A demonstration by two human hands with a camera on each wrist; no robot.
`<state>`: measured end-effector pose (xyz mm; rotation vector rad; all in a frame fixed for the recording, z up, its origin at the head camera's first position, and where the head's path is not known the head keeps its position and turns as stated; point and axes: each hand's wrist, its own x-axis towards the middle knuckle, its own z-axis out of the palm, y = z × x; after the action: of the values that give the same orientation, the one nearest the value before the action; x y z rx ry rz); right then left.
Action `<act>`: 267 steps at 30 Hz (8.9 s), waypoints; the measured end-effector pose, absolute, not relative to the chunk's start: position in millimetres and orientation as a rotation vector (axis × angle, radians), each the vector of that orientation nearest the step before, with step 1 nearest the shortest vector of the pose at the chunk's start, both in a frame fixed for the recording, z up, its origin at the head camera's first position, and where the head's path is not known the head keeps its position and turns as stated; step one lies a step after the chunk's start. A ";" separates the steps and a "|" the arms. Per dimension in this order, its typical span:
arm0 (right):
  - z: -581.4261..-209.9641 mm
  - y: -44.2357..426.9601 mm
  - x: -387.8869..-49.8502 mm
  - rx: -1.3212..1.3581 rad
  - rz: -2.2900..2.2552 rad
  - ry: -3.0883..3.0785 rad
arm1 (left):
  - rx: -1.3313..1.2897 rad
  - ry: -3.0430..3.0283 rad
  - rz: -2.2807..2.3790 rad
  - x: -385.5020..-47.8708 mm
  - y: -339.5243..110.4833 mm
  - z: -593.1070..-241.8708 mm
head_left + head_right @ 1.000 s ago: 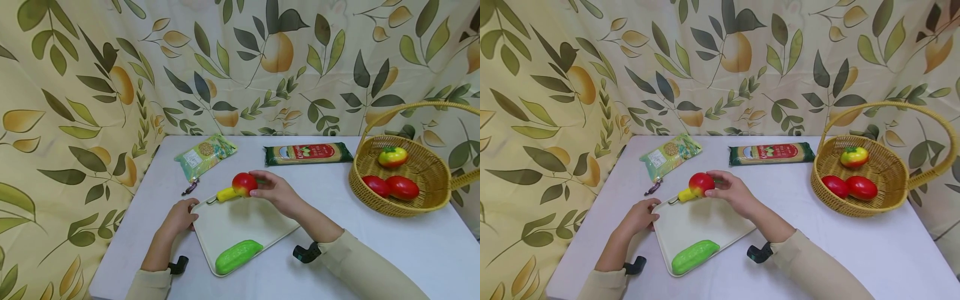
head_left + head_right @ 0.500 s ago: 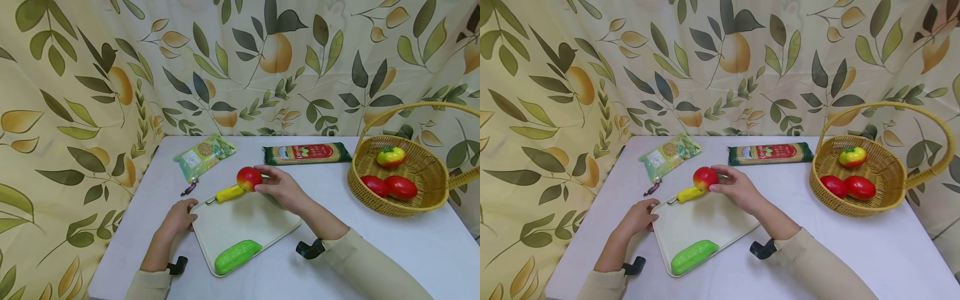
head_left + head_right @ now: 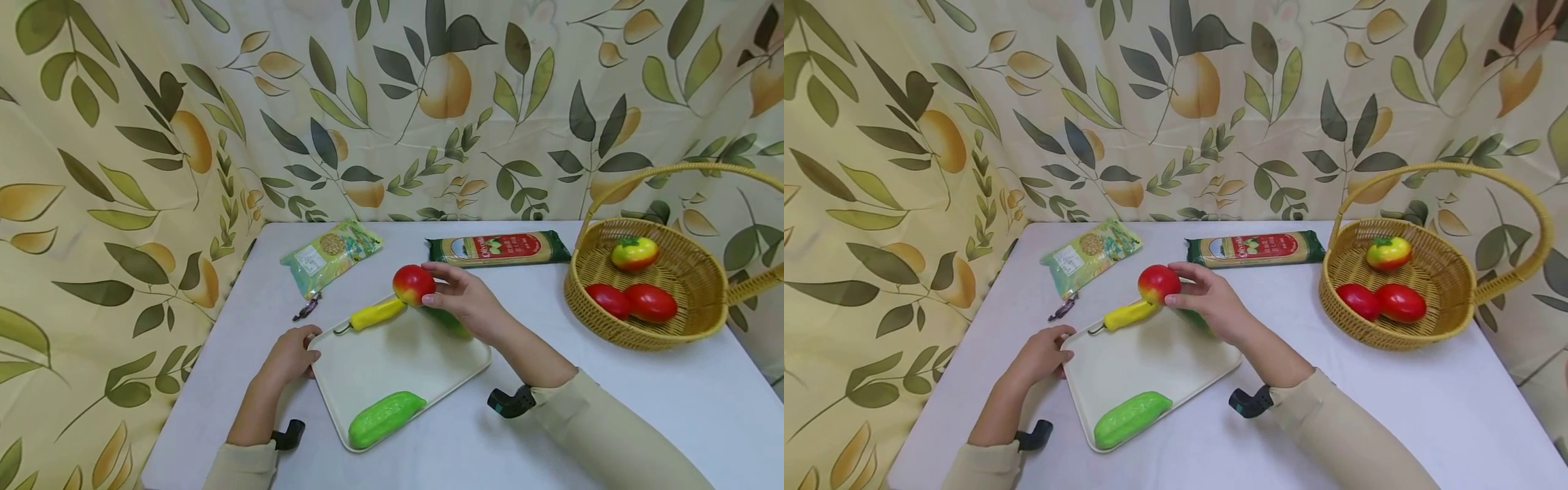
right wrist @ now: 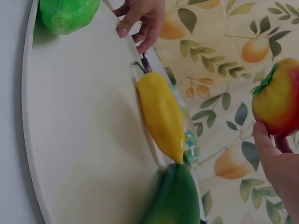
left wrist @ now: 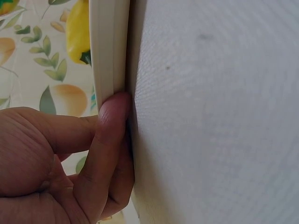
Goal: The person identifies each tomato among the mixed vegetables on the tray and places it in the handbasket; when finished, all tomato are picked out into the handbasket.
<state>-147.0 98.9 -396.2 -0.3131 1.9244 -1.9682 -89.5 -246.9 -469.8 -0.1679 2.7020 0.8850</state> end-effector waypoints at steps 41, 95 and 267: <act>-386.1 133.2 -153.7 -0.284 -2.053 1.915 | -0.111 2.706 0.954 -88.3 -248.2 -468.6; -377.1 191.4 -156.9 -0.207 -2.206 1.926 | -0.145 2.696 0.939 -87.1 -248.3 -469.6; -387.6 388.9 -104.3 0.286 -1.141 2.891 | -0.139 2.662 0.996 -89.4 -247.6 -469.2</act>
<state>-104.3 388.9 -387.6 0.2863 2.8912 -1.1411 -89.4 -247.6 -469.2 -0.1394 2.6625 0.9963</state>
